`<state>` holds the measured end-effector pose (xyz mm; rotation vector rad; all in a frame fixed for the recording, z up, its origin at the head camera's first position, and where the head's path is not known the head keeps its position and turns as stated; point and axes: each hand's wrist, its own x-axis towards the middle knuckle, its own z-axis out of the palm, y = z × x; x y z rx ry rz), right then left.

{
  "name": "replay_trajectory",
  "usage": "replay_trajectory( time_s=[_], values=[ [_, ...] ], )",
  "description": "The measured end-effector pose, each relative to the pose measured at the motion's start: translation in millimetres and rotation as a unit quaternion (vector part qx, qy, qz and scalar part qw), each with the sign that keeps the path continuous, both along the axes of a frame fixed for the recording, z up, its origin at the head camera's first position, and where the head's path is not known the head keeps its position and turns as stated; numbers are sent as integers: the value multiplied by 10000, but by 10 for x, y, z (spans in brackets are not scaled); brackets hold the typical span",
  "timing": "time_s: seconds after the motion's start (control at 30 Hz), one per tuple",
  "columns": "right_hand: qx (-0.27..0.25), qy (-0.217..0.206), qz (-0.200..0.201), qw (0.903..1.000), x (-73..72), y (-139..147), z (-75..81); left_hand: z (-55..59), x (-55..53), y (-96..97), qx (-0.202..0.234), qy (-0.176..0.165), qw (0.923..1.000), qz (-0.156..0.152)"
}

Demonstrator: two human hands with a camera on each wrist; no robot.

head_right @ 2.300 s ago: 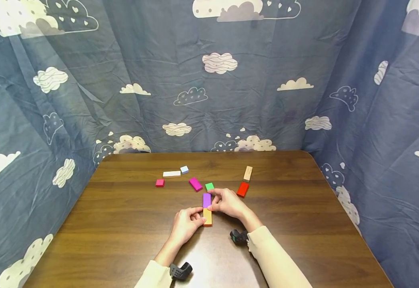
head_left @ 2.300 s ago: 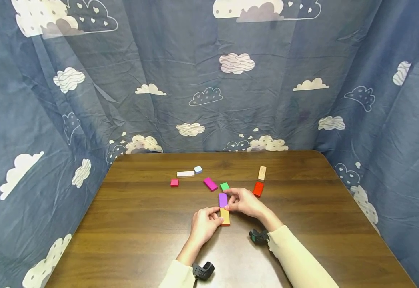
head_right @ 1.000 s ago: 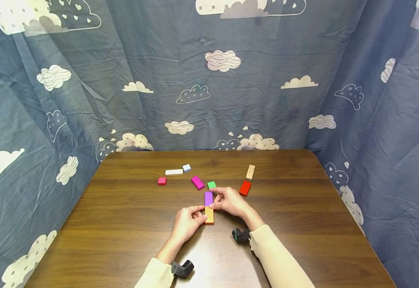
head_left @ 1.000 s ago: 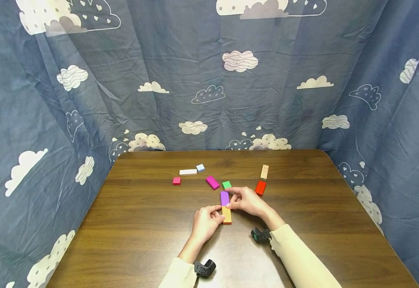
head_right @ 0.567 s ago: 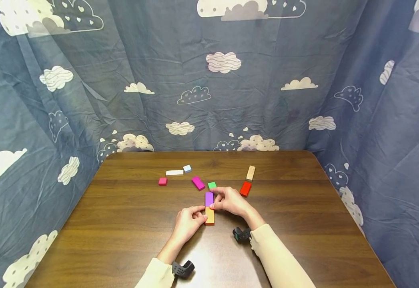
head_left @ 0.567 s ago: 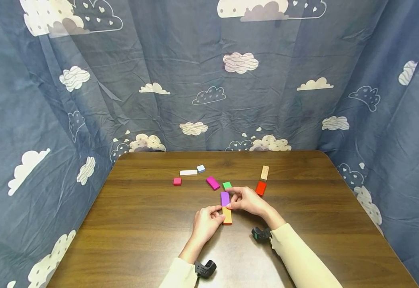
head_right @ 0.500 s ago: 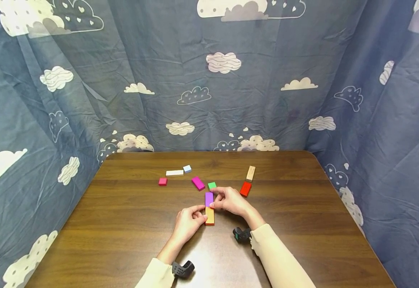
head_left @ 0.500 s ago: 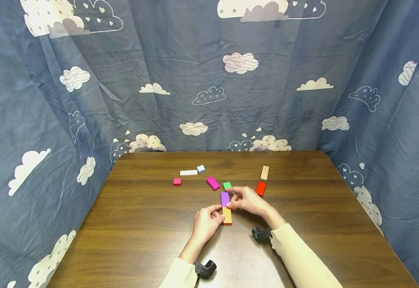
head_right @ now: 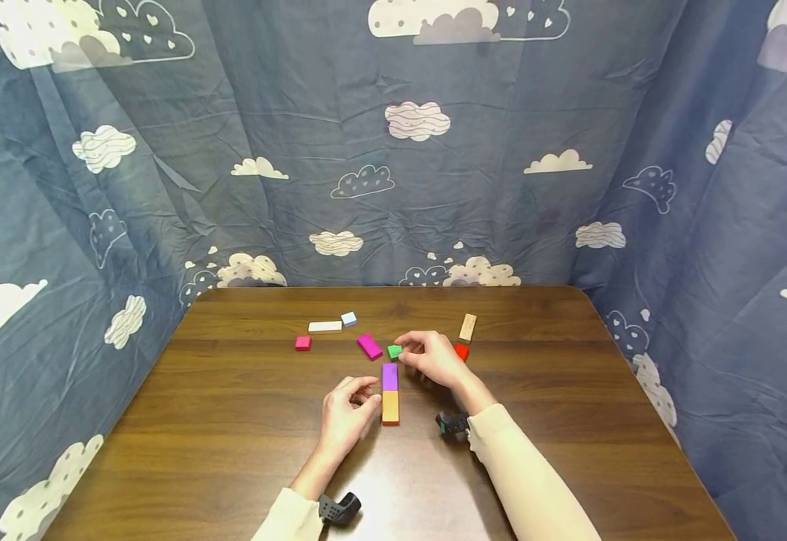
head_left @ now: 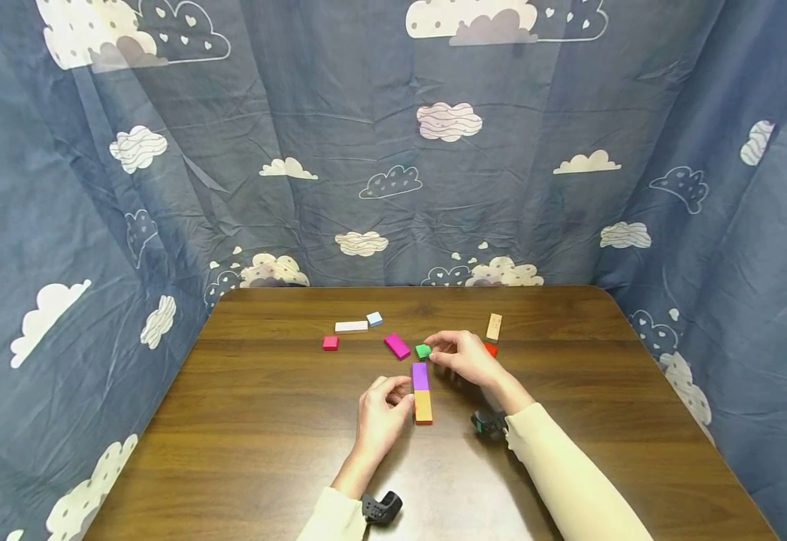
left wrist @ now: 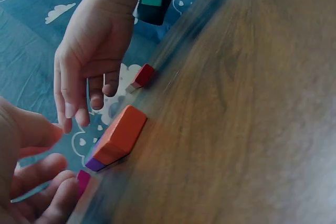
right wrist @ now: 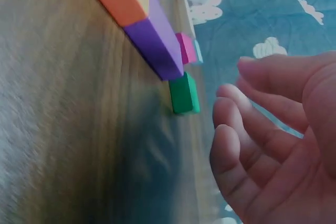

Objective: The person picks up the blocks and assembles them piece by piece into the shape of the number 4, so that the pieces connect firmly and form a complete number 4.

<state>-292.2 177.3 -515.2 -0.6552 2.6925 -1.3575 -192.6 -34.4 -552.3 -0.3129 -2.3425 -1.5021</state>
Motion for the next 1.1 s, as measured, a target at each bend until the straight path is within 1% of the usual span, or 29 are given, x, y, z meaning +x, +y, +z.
replay_trajectory(
  time_s=[0.07, 0.13, 0.2, 0.27, 0.33, 0.43, 0.57, 0.67, 0.73, 0.83, 0.97, 1.1],
  values=[
    [82, 127, -72, 9999, -39, -7, 5, 8, -3, -22, -137, 375, 9992, 35],
    [163, 223, -92, 9996, -75, -8, -6, 8, -11, -43, -453, 679, 9966, -56],
    [288, 318, -107, 9990, -104, -5, -22, 2, -26, -62, -917, 879, 9916, -260],
    [440, 506, -105, 9977, -141, 4, -59, 4, -38, -78, -1369, 954, 9843, -569],
    [546, 699, -48, 9960, -174, 11, -100, 9, -52, -95, -1786, 915, 9758, -866],
    [641, 876, 35, 9941, -219, 13, -158, 46, -66, -122, -2303, 626, 9635, -1212],
    [710, 858, 89, 9937, -258, -7, -202, 98, -82, -157, -2920, 201, 9460, -1397],
    [814, 867, 55, 9929, -273, -26, -220, 115, -89, -169, -3203, 27, 9362, -1447],
    [879, 886, 2, 9922, -275, -35, -230, 123, -87, -167, -3283, 2, 9327, -1495],
    [958, 904, -93, 9912, -275, -41, -241, 118, -82, -154, -3329, 45, 9302, -1549],
    [1026, 919, -193, 9903, -273, -46, -250, 89, -79, -134, -3396, 124, 9279, -1532],
    [1076, 919, -220, 9897, -263, -53, -263, 57, -71, -129, -3451, 132, 9266, -1487]
  ],
)
